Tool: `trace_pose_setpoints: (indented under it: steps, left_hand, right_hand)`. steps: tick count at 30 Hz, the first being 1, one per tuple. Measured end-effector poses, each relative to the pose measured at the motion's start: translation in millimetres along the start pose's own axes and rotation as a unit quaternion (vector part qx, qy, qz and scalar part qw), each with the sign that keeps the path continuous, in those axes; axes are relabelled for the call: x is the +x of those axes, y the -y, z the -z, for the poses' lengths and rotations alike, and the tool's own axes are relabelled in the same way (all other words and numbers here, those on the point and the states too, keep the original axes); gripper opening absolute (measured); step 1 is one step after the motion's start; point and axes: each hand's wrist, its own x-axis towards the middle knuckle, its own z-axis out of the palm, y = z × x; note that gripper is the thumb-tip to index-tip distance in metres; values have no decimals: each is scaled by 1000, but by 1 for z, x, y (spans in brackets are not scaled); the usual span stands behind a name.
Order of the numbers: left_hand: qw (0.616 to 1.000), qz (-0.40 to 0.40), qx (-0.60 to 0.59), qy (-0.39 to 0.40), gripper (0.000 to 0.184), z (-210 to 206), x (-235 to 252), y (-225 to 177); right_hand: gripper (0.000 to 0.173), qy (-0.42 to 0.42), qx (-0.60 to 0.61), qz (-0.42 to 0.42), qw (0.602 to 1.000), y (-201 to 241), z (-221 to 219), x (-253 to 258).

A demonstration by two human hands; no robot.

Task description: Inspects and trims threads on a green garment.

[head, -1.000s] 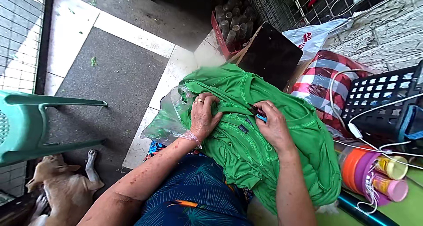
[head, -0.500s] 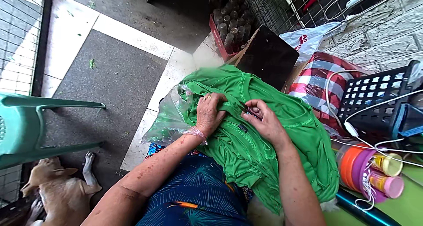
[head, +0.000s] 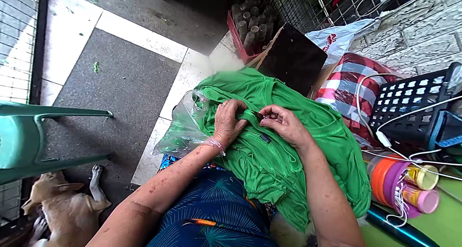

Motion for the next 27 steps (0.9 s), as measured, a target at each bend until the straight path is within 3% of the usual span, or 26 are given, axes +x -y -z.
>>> trace_pose_setpoints:
  steps: [10,12,15,18,20,23,27]
  left_hand:
    - [1000,-14,-5,-7,23,-1,0,4]
    - [1000,-12,-7,-6,23,-1,0,4]
    - [1000,6,-7,-3,23,2,2,2]
    - [1000,17,-16,12,28,13,4,0]
    - [999,15,-41,24,27,18,3,2]
    - [993,44,-97,54,27,25,1,3]
    - [984,109,-109,91,31,27,-5,10]
  right_hand:
    - [11,-45,32,5,998,0,-4,-2]
    - [21,-47,-25,16,998,2,-4,-3]
    - [54,-29,-143,34,989,1,-9,-5]
    - [35,-99,-191,67,974,-3,-10,-7]
    - [26,-143,-151,74,975,-2,-3,-10]
    - [9,-132,-66,44,988,0,4,-13]
    - [10,-124,-62,-43,989,2,0,-11]
